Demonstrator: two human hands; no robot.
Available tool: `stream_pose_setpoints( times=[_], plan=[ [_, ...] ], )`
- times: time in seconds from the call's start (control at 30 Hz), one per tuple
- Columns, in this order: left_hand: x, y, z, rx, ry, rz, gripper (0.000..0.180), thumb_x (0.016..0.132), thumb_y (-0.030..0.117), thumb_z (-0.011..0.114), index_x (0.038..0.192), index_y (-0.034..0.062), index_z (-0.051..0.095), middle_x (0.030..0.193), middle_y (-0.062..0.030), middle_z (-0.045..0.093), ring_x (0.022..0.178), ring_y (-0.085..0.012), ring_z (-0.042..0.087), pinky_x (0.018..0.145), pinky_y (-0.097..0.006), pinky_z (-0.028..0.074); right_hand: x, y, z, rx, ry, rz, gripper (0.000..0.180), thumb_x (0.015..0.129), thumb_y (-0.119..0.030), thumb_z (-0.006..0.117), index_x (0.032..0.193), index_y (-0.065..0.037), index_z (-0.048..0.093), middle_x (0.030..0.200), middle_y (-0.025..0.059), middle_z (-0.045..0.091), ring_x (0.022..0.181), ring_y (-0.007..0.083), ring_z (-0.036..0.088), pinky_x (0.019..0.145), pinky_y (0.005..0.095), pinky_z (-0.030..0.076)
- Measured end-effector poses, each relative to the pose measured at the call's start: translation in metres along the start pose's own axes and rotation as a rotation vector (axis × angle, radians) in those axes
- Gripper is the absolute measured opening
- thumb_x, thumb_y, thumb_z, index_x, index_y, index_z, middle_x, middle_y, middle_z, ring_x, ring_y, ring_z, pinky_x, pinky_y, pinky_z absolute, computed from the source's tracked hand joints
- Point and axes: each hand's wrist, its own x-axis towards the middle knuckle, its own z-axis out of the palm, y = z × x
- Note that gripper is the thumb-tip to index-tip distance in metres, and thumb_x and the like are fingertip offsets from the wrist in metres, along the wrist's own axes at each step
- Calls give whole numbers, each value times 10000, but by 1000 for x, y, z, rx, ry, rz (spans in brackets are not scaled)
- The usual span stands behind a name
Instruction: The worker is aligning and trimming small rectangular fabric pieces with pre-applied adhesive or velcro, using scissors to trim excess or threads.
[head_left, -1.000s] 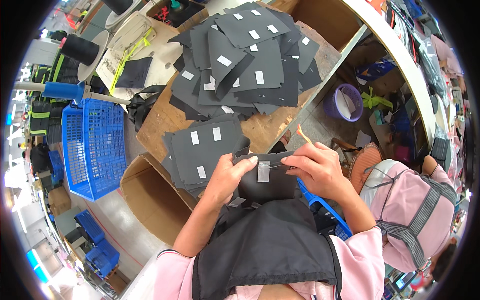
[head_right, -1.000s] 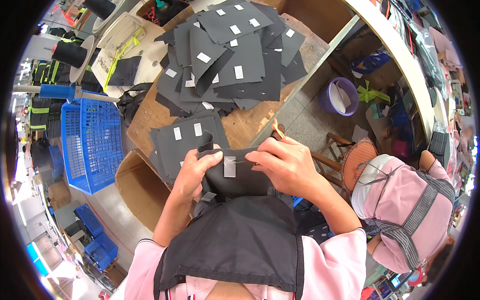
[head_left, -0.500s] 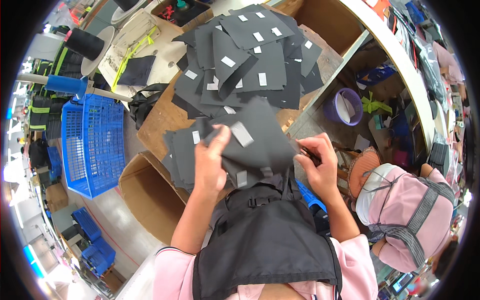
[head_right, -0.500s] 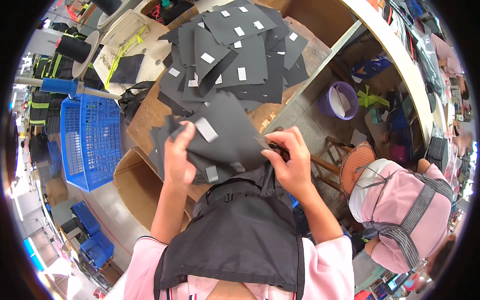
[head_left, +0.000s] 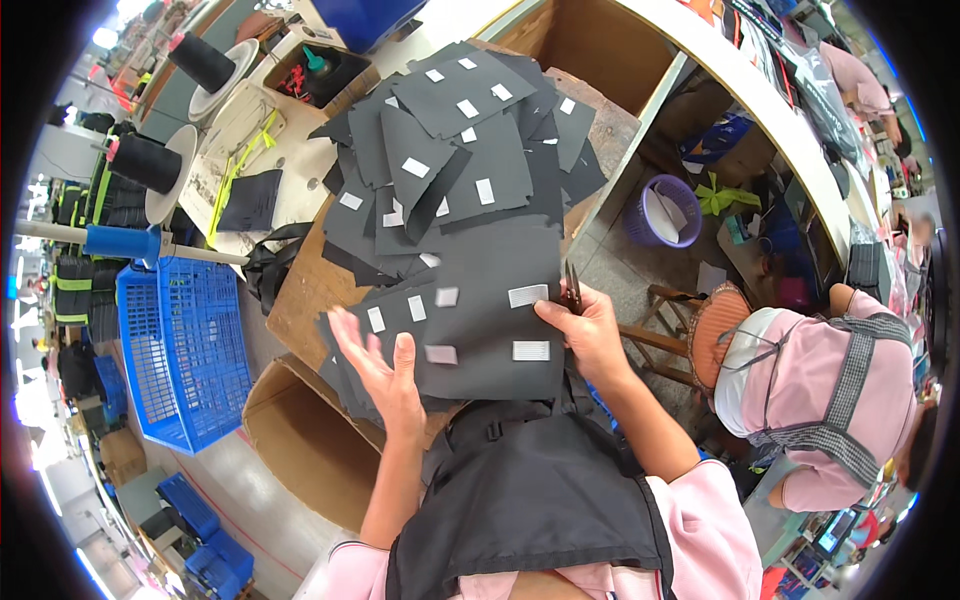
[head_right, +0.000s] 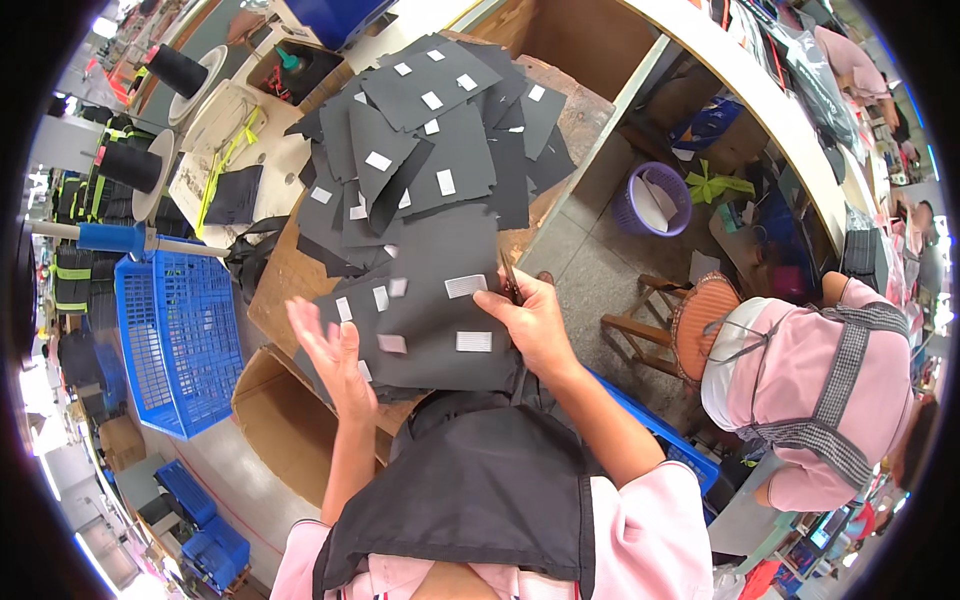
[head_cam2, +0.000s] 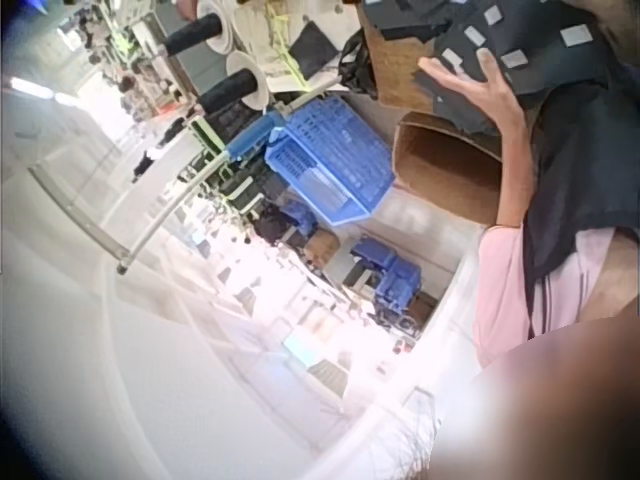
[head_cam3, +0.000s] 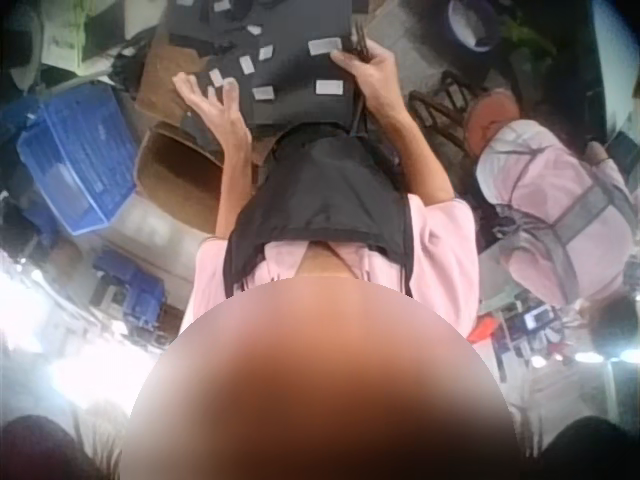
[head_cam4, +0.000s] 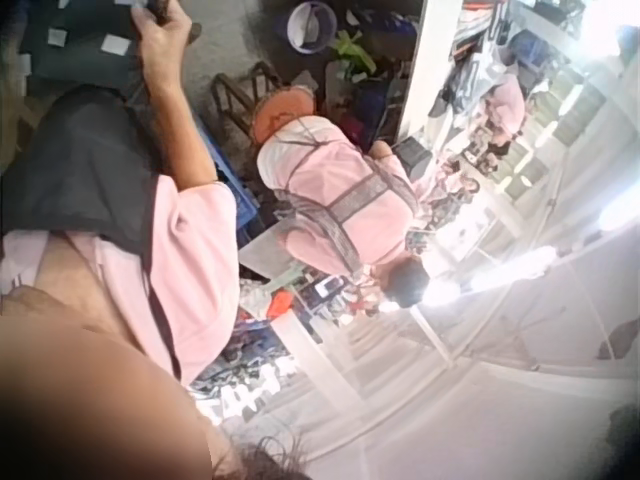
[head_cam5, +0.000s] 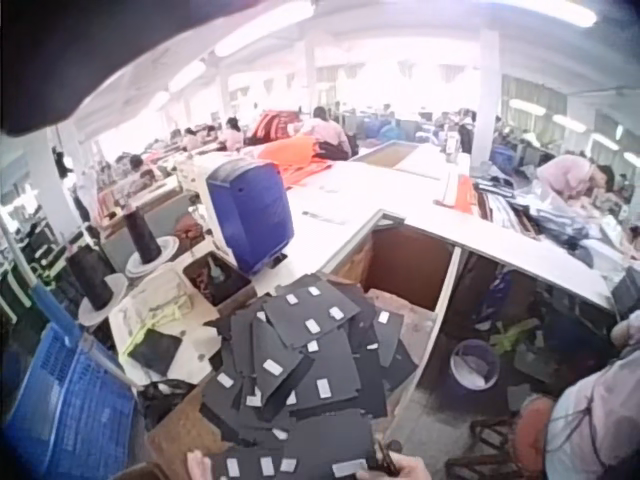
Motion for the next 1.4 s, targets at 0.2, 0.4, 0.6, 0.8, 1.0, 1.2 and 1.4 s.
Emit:
stream_pose_setpoints(
  times=[0.2, 0.4, 0.6, 0.8, 1.0, 1.2, 1.4],
  plan=[
    [43, 36, 20, 65, -1159, 21, 752, 811, 498, 599, 1356, 40, 357, 1362, -135, 424, 1374, -267, 185, 1094, -482, 44, 3, -20, -1, -230, -329, 1, 129, 771, -64, 698, 834, -23, 593, 741, -60, 545, 689, 15, 463, 613, 192, 387],
    [14, 32, 18, -323, -909, -715, 386, 881, 313, 584, 1094, -5, 537, 1006, -81, 582, 855, -91, 545, 718, -221, 443, -2, -25, 15, -690, -70, -436, 301, 713, -67, 715, 974, -19, 573, 793, 85, 587, 673, 189, 578, 630, 316, 467],
    [7, 47, 21, -532, -651, -779, 200, 912, 173, 480, 1020, 15, 533, 935, -43, 582, 829, -76, 534, 714, -228, 442, -42, -18, 22, -1010, 100, -840, 355, 667, -70, 729, 994, -57, 590, 869, 102, 549, 665, 250, 572, 563, 318, 460],
    [0, 55, 21, -544, -600, -764, 145, 913, 139, 482, 986, 27, 538, 894, -25, 585, 766, -64, 533, 682, -213, 441, -38, -1, 24, -1001, 91, -862, 371, 655, -2, 731, 995, -42, 588, 830, 122, 542, 659, 238, 574, 538, 305, 494],
    [-3, 54, 20, -535, -615, -756, 116, 914, 118, 485, 946, 28, 550, 859, -4, 584, 735, -41, 515, 651, -200, 433, -35, -6, 24, -989, 99, -871, 338, 665, 5, 722, 974, -39, 592, 786, 121, 540, 597, 237, 572, 491, 298, 479],
    [-6, 50, 20, -512, -603, -689, 106, 913, 109, 501, 920, 22, 562, 838, 9, 578, 733, -27, 501, 647, -185, 423, -31, -6, 20, -1027, 84, -896, 332, 659, -46, 721, 969, -60, 602, 774, 79, 526, 577, 219, 555, 500, 305, 453],
    [-6, 51, 22, -499, -602, -700, 141, 913, 107, 514, 988, 5, 576, 860, 7, 582, 746, -27, 500, 657, -185, 424, -33, -10, 18, -904, 72, -767, 308, 660, -34, 715, 948, -63, 609, 774, 77, 532, 588, 231, 560, 514, 317, 457]
  ],
)
